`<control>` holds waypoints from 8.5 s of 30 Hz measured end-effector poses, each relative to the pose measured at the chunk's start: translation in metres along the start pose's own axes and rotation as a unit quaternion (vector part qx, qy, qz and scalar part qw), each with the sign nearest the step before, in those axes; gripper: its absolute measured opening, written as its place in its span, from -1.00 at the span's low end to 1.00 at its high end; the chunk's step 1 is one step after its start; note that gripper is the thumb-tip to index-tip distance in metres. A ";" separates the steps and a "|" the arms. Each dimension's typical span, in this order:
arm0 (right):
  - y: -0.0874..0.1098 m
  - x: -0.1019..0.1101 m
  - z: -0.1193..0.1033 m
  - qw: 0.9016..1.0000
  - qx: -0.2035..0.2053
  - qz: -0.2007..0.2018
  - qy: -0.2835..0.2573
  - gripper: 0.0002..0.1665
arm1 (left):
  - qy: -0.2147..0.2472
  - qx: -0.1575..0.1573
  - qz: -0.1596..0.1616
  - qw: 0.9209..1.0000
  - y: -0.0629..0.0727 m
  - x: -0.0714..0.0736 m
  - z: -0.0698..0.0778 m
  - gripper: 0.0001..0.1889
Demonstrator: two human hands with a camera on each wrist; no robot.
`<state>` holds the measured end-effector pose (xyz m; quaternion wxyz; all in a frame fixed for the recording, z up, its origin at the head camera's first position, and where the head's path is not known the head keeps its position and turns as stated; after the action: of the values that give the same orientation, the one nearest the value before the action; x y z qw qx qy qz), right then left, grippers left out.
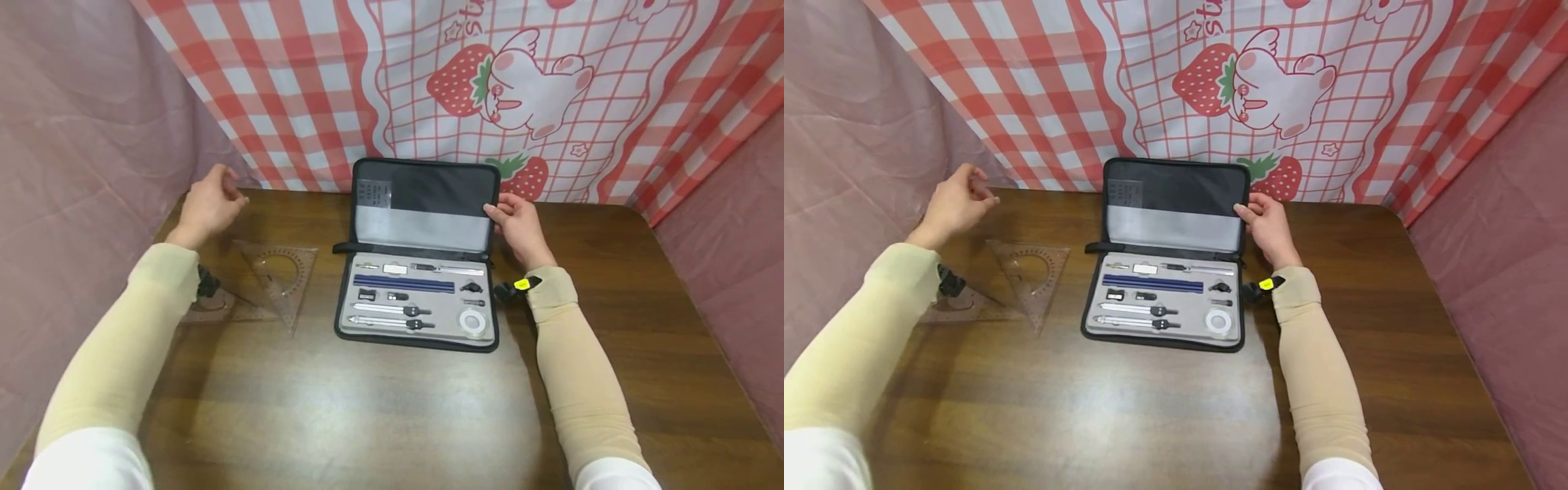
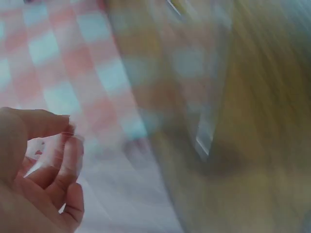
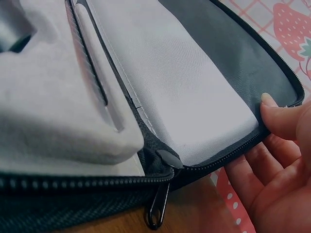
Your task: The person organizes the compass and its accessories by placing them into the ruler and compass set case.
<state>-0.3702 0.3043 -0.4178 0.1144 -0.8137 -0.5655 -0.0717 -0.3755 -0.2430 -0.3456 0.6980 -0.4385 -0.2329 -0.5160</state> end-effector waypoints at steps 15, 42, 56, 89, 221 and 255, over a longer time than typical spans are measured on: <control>0.002 0.002 -0.002 1.000 0.001 0.005 0.001 -0.67 | 0.197 -0.135 -0.022 0.971 0.014 -0.067 0.192 -0.84; 0.000 0.001 0.006 0.986 -0.062 -0.023 -0.151 -0.72 | 0.233 -0.164 -0.062 0.957 0.006 -0.169 0.325 -0.84; 0.000 0.006 0.000 0.981 -0.043 -0.034 -0.188 -0.73 | 0.110 -0.257 -0.063 0.958 0.025 -0.191 0.351 -0.84; 0.004 0.007 -0.005 0.979 -0.057 -0.026 -0.194 -0.87 | -0.054 -0.328 0.019 0.943 0.052 -0.202 0.361 -0.79; 0.004 0.013 -0.004 0.982 -0.025 -0.008 -0.186 -0.81 | 0.010 -0.251 -0.179 0.951 0.010 -0.151 0.286 -0.43; 0.005 0.010 -0.011 0.990 -0.005 -0.015 -0.142 -0.74 | 0.049 -0.286 0.001 0.957 0.002 -0.122 0.266 -0.69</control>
<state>-0.3617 0.3083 -0.4057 0.0276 -0.8073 -0.5881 0.0404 -0.3832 0.0465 -0.3065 0.5547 -0.5940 -0.0404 -0.5812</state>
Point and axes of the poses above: each hand's wrist, its own y-axis away from the middle knuckle, its own x-axis out of the back of the hand, z = x × y, the point moved 9 cm from there along -y, towards the middle knuckle, and after that the axes turned 14 degrees about z, right-handed, at the moved point
